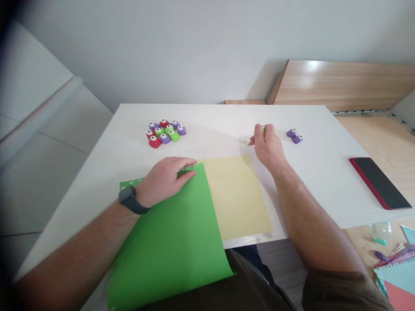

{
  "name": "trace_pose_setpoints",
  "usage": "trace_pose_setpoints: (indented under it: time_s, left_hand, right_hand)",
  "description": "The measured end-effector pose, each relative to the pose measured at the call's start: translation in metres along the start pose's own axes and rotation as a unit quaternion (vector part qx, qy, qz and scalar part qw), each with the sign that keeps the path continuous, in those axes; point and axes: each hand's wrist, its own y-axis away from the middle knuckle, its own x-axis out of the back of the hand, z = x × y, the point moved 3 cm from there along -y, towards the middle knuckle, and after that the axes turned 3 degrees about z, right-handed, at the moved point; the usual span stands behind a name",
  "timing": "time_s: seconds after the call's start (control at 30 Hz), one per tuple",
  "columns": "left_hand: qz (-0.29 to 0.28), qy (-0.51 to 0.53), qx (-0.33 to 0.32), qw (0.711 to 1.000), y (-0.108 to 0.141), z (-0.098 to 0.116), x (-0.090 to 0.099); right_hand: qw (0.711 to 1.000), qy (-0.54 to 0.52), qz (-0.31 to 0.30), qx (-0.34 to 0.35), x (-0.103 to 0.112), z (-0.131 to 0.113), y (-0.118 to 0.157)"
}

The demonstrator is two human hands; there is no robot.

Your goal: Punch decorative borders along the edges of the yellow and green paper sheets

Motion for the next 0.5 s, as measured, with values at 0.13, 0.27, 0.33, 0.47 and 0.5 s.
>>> trace_pose_setpoints:
  time_s: [0.13,0.27,0.33,0.47,0.5]
  left_hand:
    - [0.001,-0.001,0.0,1.0,0.0001,-0.0003,-0.0003]
    - [-0.001,-0.001,0.0,1.0,-0.0002,-0.0004,-0.0007]
    - [0.0,0.0,0.0,1.0,-0.0003,-0.0004,-0.0007]
    - [0.0,0.001,0.0,1.0,-0.0004,-0.0002,-0.0007]
    - [0.001,0.001,0.001,1.0,-0.0004,-0.0003,-0.0007]
  right_hand:
    - [1.0,-0.01,0.01,0.0,-0.0005,0.0014,0.0]
    - [1.0,-0.016,0.016,0.004,-0.0008,0.0026,-0.0004]
    - [1.0,-0.016,0.026,0.008,-0.0001,0.0015,-0.0003]
    - [0.999,0.008,0.037,-0.003,0.0021,-0.0017,0.0002]
    - [0.999,0.023,0.036,-0.004,0.0028,-0.0022,0.0]
